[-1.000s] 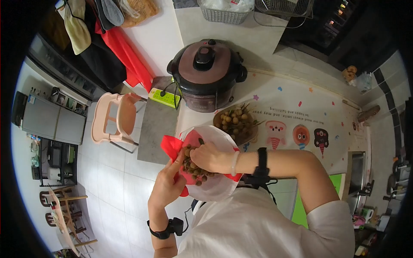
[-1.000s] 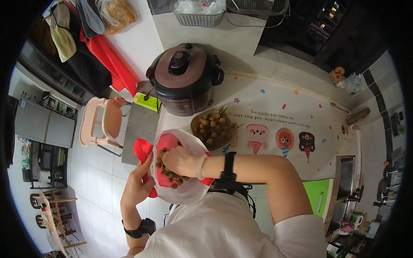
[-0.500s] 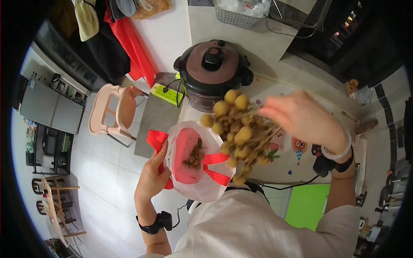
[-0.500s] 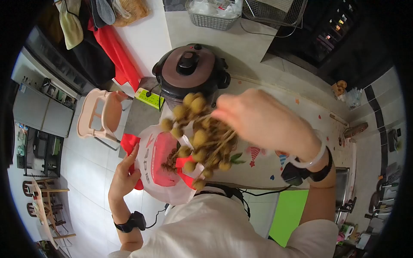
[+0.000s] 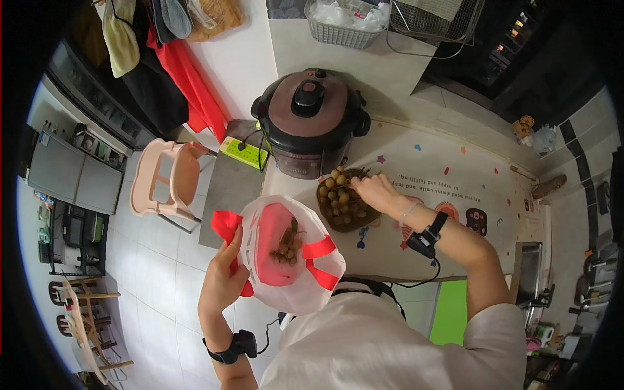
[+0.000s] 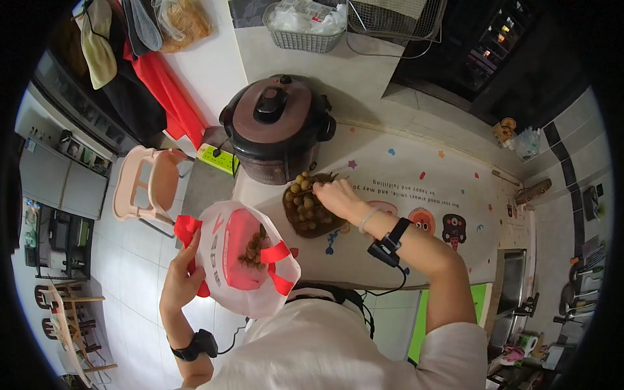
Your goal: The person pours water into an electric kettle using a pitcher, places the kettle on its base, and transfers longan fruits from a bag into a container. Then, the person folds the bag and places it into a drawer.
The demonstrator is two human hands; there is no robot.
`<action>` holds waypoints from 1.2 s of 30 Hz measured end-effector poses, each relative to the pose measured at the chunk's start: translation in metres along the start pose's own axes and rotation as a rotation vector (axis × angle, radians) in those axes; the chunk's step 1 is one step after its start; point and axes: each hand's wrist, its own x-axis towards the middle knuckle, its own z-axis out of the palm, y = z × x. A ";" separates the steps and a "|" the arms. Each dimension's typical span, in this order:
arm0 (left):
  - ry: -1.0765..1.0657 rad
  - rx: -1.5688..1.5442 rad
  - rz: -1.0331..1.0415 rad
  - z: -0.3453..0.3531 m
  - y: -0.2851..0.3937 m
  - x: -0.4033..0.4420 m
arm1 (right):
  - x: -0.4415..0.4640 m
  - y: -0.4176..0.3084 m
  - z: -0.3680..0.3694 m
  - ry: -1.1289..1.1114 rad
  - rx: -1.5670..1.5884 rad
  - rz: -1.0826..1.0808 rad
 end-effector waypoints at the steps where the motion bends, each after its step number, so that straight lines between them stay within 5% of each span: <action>1: 0.003 0.003 0.001 0.000 -0.001 0.000 | 0.002 -0.004 0.001 0.050 0.018 -0.022; 7: 0.017 -0.042 0.060 0.005 0.002 -0.003 | 0.003 -0.004 -0.006 0.015 -0.016 -0.194; 10: 0.008 -0.028 0.037 0.007 0.003 -0.003 | 0.017 -0.018 0.002 -0.107 -0.197 -0.215; 12: -0.001 -0.048 0.056 0.010 -0.001 -0.001 | 0.031 -0.037 0.023 0.051 -0.461 -0.097; 16: -0.023 -0.011 0.086 0.010 0.006 0.001 | 0.056 -0.055 0.015 -0.322 -0.508 -0.063; 18: -0.017 -0.007 0.026 0.010 0.008 0.000 | 0.062 -0.045 0.009 -0.402 -0.404 0.002; 21: 0.008 -0.076 0.081 0.013 0.000 -0.002 | 0.045 -0.028 -0.026 0.009 -0.185 -0.182; 24: 0.003 -0.087 0.088 0.012 0.005 -0.004 | 0.024 -0.051 -0.100 0.080 0.165 -0.217; 26: -0.011 -0.101 0.073 0.015 0.012 -0.003 | 0.011 -0.079 -0.150 -0.259 0.381 -0.392; 28: -0.039 -0.098 0.081 0.017 0.015 -0.002 | 0.008 -0.114 -0.138 -0.341 0.561 -0.643; 32: -0.093 -0.132 0.156 0.028 0.022 0.000 | 0.051 -0.186 -0.010 -0.436 0.191 -0.613; 34: -0.133 -0.087 0.129 0.030 0.028 -0.001 | 0.046 -0.178 0.009 -0.112 -0.037 -0.671; 36: -0.120 -0.089 0.163 0.033 0.026 -0.002 | 0.066 -0.183 0.061 -0.099 -0.073 -0.663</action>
